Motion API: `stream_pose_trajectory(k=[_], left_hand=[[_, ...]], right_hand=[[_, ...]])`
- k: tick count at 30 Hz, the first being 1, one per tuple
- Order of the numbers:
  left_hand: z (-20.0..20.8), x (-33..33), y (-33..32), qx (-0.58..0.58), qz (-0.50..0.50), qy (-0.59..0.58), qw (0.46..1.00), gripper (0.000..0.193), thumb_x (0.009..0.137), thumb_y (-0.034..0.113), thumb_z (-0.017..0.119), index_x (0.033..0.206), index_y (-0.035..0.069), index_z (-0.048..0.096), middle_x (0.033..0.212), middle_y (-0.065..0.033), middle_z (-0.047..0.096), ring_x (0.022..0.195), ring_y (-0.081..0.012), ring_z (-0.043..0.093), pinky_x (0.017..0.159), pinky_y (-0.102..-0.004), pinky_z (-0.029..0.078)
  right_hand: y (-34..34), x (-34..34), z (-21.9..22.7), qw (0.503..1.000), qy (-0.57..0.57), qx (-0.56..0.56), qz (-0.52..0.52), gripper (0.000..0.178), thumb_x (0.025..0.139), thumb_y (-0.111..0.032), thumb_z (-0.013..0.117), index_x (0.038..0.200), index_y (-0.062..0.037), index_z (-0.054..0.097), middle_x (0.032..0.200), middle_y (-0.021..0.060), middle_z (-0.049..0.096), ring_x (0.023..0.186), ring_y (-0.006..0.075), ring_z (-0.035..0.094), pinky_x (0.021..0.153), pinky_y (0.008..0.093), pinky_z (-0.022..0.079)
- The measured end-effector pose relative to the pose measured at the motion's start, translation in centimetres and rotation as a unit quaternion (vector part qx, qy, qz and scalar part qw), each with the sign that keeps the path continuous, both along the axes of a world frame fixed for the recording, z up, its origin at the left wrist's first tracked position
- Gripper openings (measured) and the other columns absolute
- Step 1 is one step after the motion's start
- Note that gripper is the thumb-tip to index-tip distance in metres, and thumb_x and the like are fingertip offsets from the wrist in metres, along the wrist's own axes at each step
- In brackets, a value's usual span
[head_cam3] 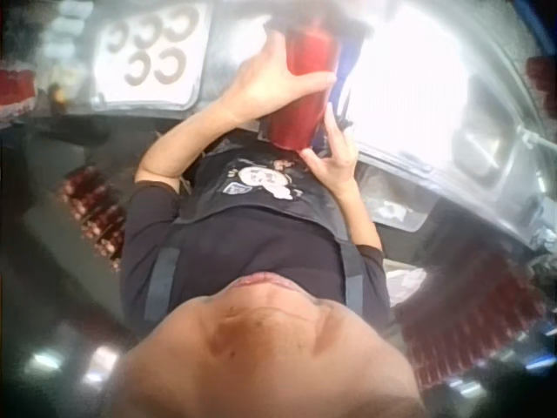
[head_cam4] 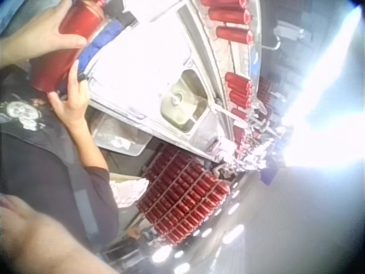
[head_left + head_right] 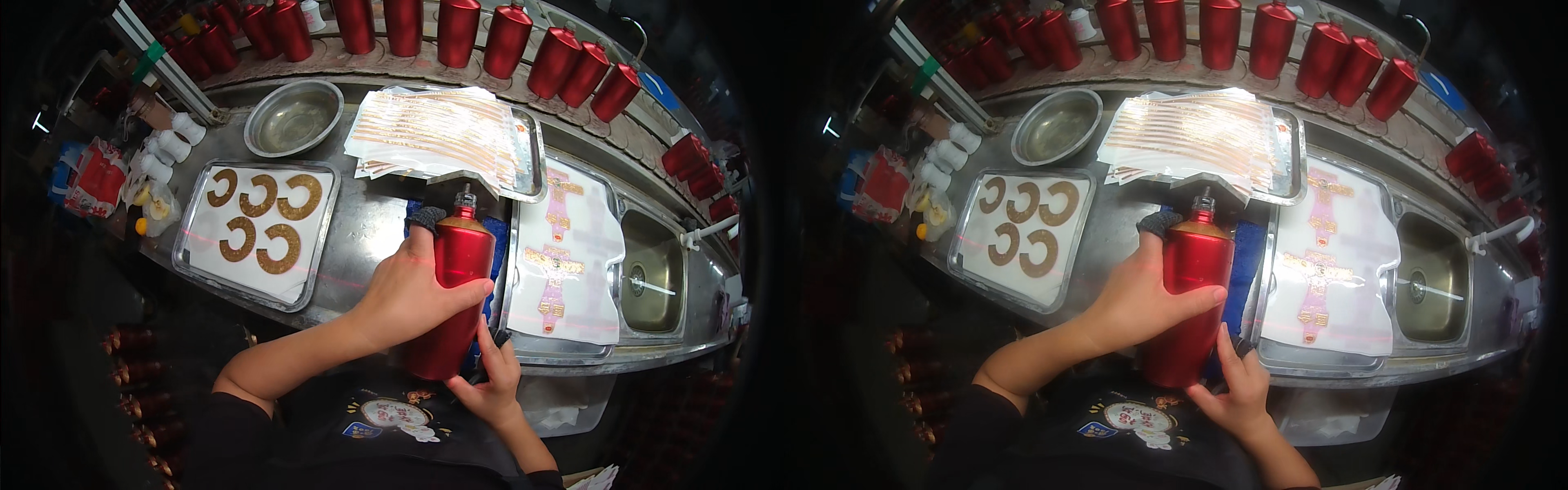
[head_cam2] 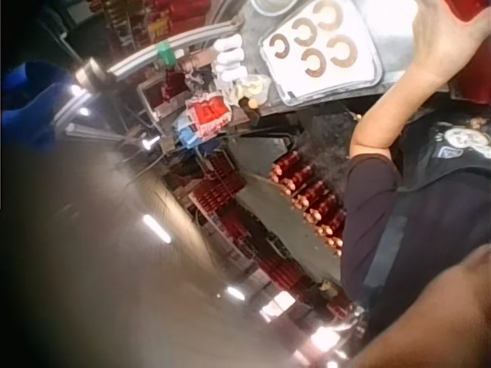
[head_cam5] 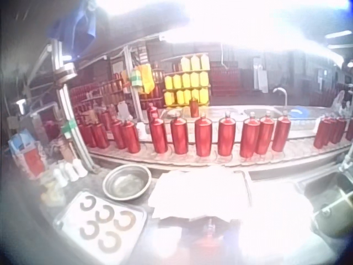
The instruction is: The person applies gold circular labels to the neck of a red bottle, then uses a wooden stick to smooth the label around the rim. They continue by applying a larger red label to the body of the bottle and smoothing it with their fingers. The person handles one bottle at a time on a stainless steel workstation.
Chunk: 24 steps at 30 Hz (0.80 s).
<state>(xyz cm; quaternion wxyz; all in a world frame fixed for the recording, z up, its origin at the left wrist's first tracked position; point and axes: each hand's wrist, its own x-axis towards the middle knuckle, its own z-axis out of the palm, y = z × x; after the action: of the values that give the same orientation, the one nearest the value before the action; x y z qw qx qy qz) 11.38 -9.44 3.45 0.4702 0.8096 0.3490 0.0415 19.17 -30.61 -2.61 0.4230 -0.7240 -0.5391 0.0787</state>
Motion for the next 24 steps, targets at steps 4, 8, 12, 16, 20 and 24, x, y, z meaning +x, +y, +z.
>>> stream_pose_trajectory(k=[4,8,12,16,20,24], left_hand=[[-0.8,0.4,0.5,0.001,0.008,-0.008,1.0,0.094,0.079,0.06,0.076,0.126,-0.014,0.042,0.114,-0.0321,0.063,0.104,-0.0446,0.068,0.092,-0.0465,0.054],[-2.3,0.0,-0.3,0.044,0.018,-0.085,0.995,0.087,0.083,0.06,0.074,0.128,-0.009,0.043,0.111,-0.0289,0.064,0.106,-0.0437,0.067,0.093,-0.0476,0.052],[-2.1,-1.3,1.7,-0.002,0.088,-0.107,0.99,0.068,0.09,0.052,0.071,0.122,-0.003,0.048,0.108,-0.0235,0.066,0.094,-0.0352,0.07,0.085,-0.0443,0.055],[-1.1,-2.4,9.3,-0.051,0.221,-0.141,0.964,0.041,0.092,0.029,0.073,0.101,-0.002,0.048,0.103,-0.0148,0.07,0.072,-0.0155,0.066,0.061,-0.0318,0.055],[-4.5,-1.6,9.6,-0.223,0.285,-0.186,0.913,0.04,0.092,0.011,0.07,0.109,-0.003,0.037,0.119,-0.0221,0.064,0.092,-0.0185,0.065,0.077,-0.0303,0.056],[-9.1,1.4,8.2,-0.397,0.349,-0.351,0.773,0.033,0.091,0.002,0.068,0.112,-0.005,0.044,0.125,-0.0221,0.058,0.106,-0.0242,0.062,0.096,-0.0366,0.053]], right_hand=[[0.0,0.0,0.1,0.997,0.039,-0.068,-0.013,0.088,0.065,-0.02,0.087,0.143,0.005,0.053,0.107,0.0206,0.065,0.089,0.0331,0.067,0.076,0.0374,0.055],[0.4,0.2,0.2,0.995,0.064,-0.072,-0.029,0.087,0.066,-0.018,0.086,0.144,0.0018,0.053,0.111,0.0208,0.063,0.093,0.0336,0.068,0.079,0.0375,0.055],[0.6,0.9,1.2,0.991,0.087,-0.101,-0.018,0.084,0.069,-0.016,0.085,0.146,-0.0048,0.054,0.102,0.0153,0.06,0.081,0.0283,0.063,0.071,0.0352,0.052],[0.3,2.6,2.6,0.982,0.117,-0.15,0.011,0.08,0.07,-0.014,0.082,0.146,-0.0079,0.056,0.09,0.0092,0.053,0.069,0.0198,0.053,0.061,0.0308,0.044],[0.2,3.9,2.8,0.978,0.151,-0.138,-0.03,0.073,0.071,-0.008,0.078,0.142,-0.0082,0.06,0.085,0.0048,0.052,0.062,0.0125,0.045,0.057,0.0261,0.037],[0.8,4.1,2.2,0.972,0.189,-0.119,-0.07,0.068,0.072,-0.005,0.076,0.139,-0.0073,0.063,0.078,0.0017,0.046,0.06,0.0097,0.042,0.057,0.0249,0.035]])
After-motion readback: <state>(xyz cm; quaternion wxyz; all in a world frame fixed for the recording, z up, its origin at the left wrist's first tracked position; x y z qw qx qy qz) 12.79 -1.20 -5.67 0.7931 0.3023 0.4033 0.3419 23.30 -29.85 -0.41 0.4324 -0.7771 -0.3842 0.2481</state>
